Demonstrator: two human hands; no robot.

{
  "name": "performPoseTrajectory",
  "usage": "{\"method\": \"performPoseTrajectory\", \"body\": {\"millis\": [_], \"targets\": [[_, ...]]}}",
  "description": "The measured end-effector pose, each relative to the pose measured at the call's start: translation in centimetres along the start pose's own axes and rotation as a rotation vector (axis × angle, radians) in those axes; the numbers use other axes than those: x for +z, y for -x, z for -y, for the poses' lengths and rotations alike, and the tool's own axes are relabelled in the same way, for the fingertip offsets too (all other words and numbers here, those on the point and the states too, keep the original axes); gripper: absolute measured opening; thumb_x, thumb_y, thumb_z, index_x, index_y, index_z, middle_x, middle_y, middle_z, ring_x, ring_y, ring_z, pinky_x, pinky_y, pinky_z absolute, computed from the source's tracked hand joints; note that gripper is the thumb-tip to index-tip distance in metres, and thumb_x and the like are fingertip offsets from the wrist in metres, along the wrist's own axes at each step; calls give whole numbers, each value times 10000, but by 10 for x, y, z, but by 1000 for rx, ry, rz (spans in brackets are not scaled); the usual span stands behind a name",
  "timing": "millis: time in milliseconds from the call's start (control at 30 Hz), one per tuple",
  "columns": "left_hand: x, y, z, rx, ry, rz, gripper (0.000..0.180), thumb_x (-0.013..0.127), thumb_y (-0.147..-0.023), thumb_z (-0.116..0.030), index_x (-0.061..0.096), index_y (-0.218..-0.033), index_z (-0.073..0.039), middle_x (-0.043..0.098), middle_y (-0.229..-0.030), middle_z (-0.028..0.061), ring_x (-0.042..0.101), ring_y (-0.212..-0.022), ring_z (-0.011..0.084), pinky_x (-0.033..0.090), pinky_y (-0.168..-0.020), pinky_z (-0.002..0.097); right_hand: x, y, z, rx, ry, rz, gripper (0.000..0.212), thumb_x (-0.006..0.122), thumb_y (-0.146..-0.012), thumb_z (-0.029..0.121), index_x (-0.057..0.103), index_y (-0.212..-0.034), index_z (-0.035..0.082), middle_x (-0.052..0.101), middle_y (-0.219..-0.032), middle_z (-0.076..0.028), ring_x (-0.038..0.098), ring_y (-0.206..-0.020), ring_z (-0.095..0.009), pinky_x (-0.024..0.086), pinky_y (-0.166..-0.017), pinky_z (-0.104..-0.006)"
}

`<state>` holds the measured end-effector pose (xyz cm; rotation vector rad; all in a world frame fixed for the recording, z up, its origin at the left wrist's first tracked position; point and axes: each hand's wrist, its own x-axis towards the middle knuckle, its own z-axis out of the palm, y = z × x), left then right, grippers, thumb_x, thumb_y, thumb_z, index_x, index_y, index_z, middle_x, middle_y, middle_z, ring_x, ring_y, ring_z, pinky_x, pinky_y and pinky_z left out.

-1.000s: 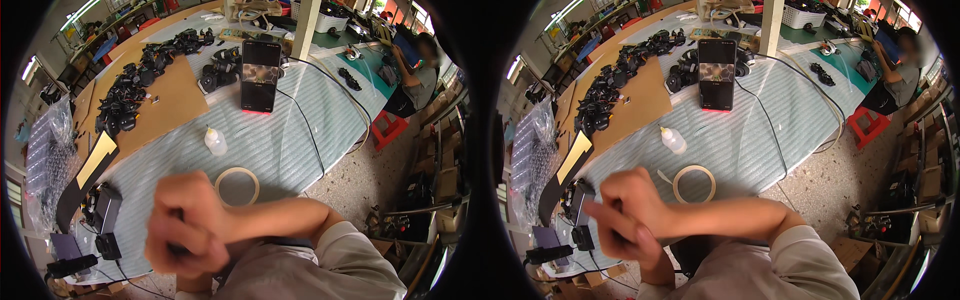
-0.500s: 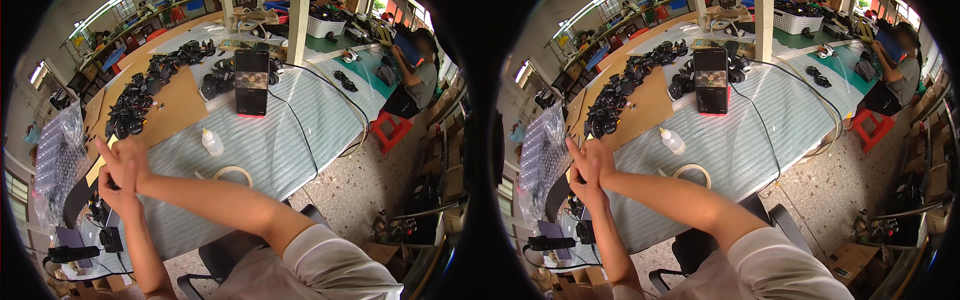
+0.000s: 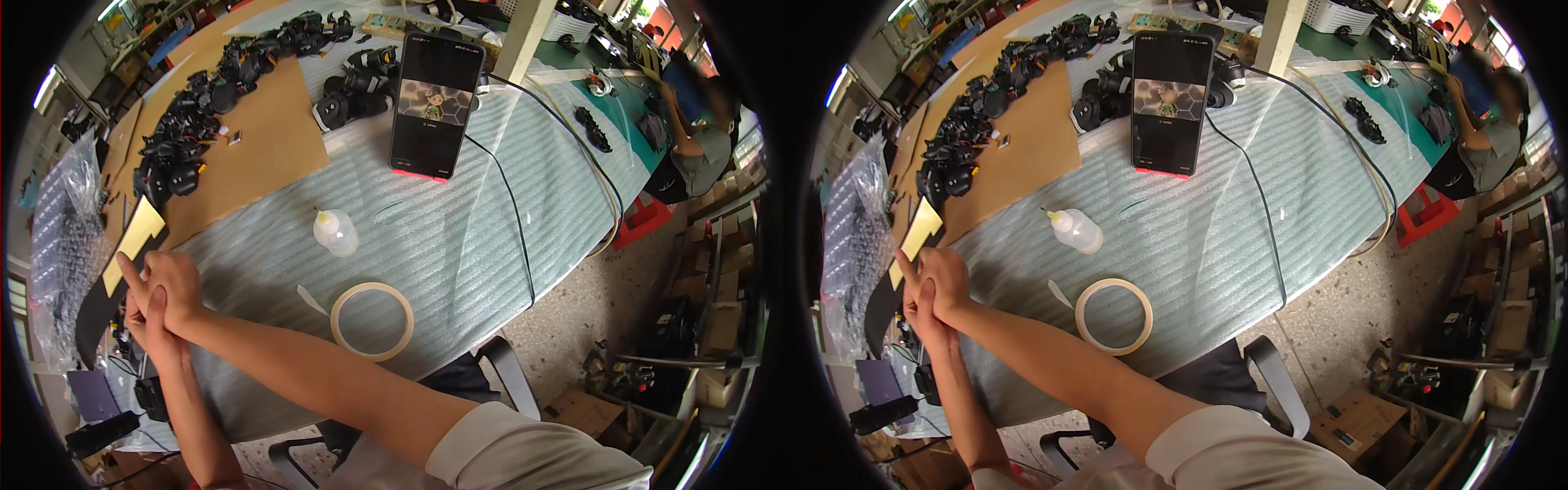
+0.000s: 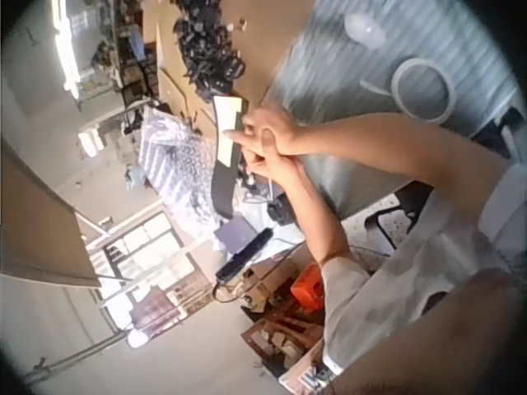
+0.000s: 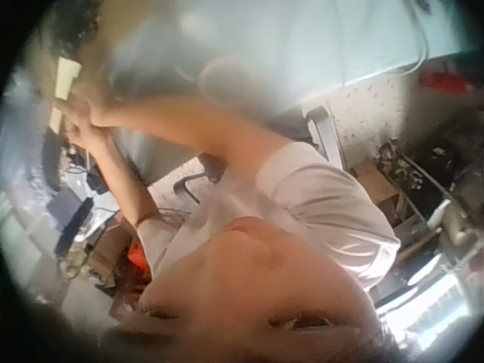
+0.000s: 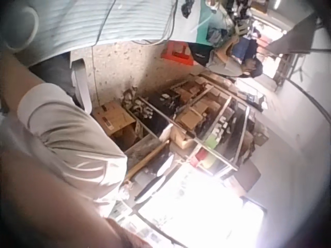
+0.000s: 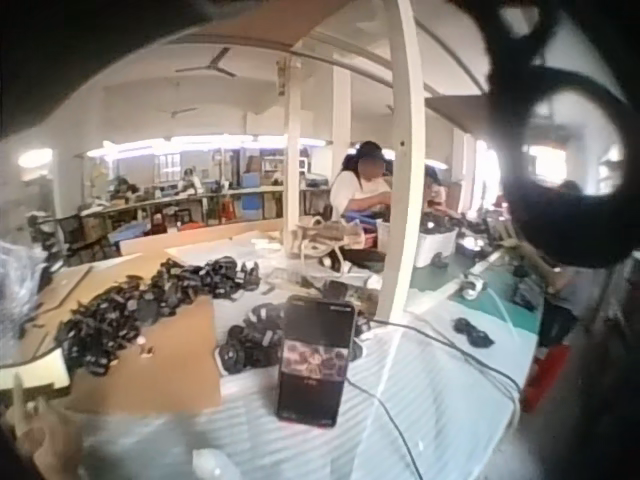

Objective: The person assembles a mouse by inserting a circuit board and a battery into a mouse casing, then applies glue from a bottle to seal the casing.

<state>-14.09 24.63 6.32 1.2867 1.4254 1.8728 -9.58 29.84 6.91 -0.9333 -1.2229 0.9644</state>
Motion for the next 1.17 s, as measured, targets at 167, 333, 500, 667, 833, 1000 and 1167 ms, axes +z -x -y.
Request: {"method": "performPoseTrajectory", "body": {"millis": [167,333,500,667,833,1000,1167], "targets": [[6,9,-21,74,63,9,441,663,-872,37,569,-1303,47,630,-1036,95,616,-864,178,534,-824,344,0,8,7,-41,-75,56,409,722,-780,302,511,-555,33,555,-554,-175,584,-511,-350,448,-484,-420],[-33,25,-18,-75,90,-211,536,640,-895,-10,488,-1408,14,621,-1119,115,630,-921,190,528,-842,335,2,25,32,-65,-325,74,349,724,-730,249,495,-562,46,530,-547,-155,560,-489,-320,440,-472,-402],[-20,25,-8,-45,83,-122,583,635,-900,-73,453,-1449,-1,618,-1126,108,626,-932,174,511,-854,315,14,21,2,-57,-240,89,350,717,-713,260,485,-565,44,522,-540,-148,550,-487,-321,430,-465,-405],[-36,21,-13,27,51,-64,633,629,-905,-136,418,-1489,-17,615,-1133,101,623,-943,158,495,-865,295,21,22,3,-125,-194,228,386,646,-742,350,465,-579,50,500,-546,-167,544,-496,-345,416,-471,-425],[-45,21,-3,68,4,-7,781,585,-922,-172,195,-1597,-110,594,-1203,109,619,-1024,186,482,-927,317,25,27,-1,-184,-337,167,374,641,-732,341,456,-590,48,485,-534,-161,536,-498,-345,408,-473,-424],[-61,19,4,19,84,-11,761,573,-937,-173,198,-1595,-101,597,-1236,138,638,-1043,206,488,-946,320,25,26,0,-239,-269,116,365,641,-734,322,450,-592,45,479,-526,-148,529,-500,-347,401,-473,-427],[-47,9,-7,187,-1,93,715,657,-919,-65,318,-1548,-52,607,-1215,189,636,-971,221,534,-856,352,28,29,1,-227,-309,114,342,691,-698,303,480,-612,48,521,-560,-164,559,-530,-334,426,-480,-409]]}}
